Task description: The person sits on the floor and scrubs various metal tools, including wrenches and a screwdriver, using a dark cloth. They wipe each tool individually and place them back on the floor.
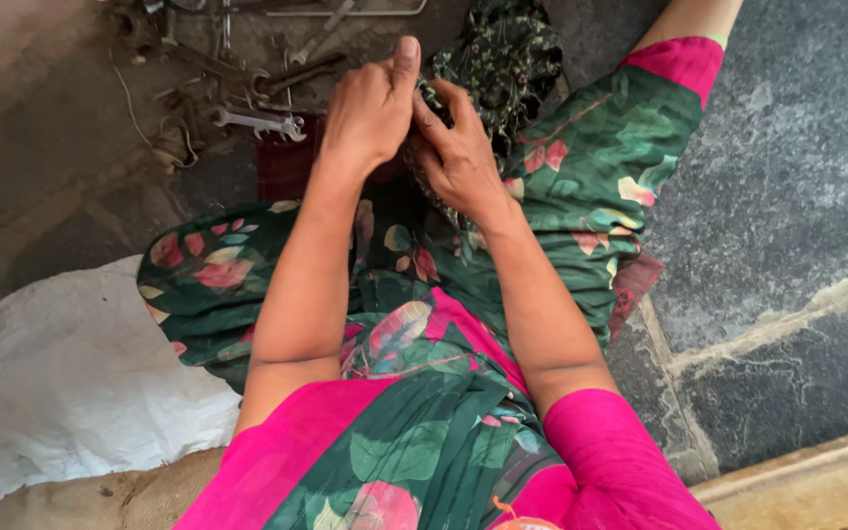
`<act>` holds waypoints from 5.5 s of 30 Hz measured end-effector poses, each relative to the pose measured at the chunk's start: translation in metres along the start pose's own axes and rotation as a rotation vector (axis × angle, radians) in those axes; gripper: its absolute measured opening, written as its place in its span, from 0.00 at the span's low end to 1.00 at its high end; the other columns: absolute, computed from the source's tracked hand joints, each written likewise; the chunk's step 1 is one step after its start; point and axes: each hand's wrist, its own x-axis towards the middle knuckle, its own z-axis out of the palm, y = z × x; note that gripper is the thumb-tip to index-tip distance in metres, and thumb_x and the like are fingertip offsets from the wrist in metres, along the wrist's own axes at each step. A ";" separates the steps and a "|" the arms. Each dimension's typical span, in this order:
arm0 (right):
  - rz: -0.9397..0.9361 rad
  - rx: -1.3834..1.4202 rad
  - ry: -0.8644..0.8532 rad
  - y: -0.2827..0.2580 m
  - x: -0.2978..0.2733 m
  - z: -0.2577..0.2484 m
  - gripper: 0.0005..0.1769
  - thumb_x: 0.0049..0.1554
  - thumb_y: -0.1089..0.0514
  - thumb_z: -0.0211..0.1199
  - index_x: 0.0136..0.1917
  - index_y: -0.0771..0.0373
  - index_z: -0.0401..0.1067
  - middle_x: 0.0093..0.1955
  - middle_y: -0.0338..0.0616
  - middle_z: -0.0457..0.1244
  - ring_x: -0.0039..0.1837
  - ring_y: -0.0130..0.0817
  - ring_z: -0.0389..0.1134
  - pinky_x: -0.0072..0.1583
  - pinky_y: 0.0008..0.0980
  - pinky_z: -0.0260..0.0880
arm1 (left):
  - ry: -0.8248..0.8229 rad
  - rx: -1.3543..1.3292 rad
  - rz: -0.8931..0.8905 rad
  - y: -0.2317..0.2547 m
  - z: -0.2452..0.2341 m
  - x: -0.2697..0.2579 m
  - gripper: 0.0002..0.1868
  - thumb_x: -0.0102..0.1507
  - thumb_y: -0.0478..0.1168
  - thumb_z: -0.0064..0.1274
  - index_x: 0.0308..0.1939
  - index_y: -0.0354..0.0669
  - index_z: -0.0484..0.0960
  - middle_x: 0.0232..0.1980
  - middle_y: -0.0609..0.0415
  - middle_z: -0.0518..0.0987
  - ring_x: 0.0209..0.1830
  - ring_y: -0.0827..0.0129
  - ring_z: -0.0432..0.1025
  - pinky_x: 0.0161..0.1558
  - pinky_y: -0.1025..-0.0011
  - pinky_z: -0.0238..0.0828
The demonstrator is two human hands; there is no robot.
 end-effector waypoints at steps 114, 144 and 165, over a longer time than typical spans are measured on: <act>0.246 0.560 0.103 0.032 -0.026 0.002 0.27 0.62 0.69 0.56 0.75 0.74 0.63 0.86 0.59 0.47 0.81 0.41 0.59 0.78 0.34 0.57 | 0.275 -1.090 0.694 -0.056 0.111 0.038 0.19 0.66 0.35 0.67 0.60 0.36 0.84 0.61 0.48 0.84 0.59 0.72 0.78 0.62 0.73 0.73; -0.104 -0.172 0.172 -0.005 0.009 -0.046 0.29 0.49 0.71 0.62 0.65 0.60 0.74 0.53 0.52 0.64 0.52 0.51 0.65 0.54 0.46 0.67 | 0.234 -0.610 0.942 -0.035 0.046 0.009 0.30 0.67 0.28 0.61 0.72 0.50 0.74 0.60 0.48 0.81 0.58 0.64 0.78 0.59 0.68 0.76; 0.288 0.127 -0.025 0.049 -0.004 0.050 0.38 0.56 0.67 0.54 0.80 0.61 0.57 0.59 0.61 0.66 0.60 0.60 0.68 0.59 0.49 0.68 | 0.552 -0.685 0.775 -0.065 0.051 0.004 0.10 0.66 0.35 0.66 0.41 0.31 0.80 0.58 0.47 0.84 0.46 0.72 0.80 0.47 0.74 0.79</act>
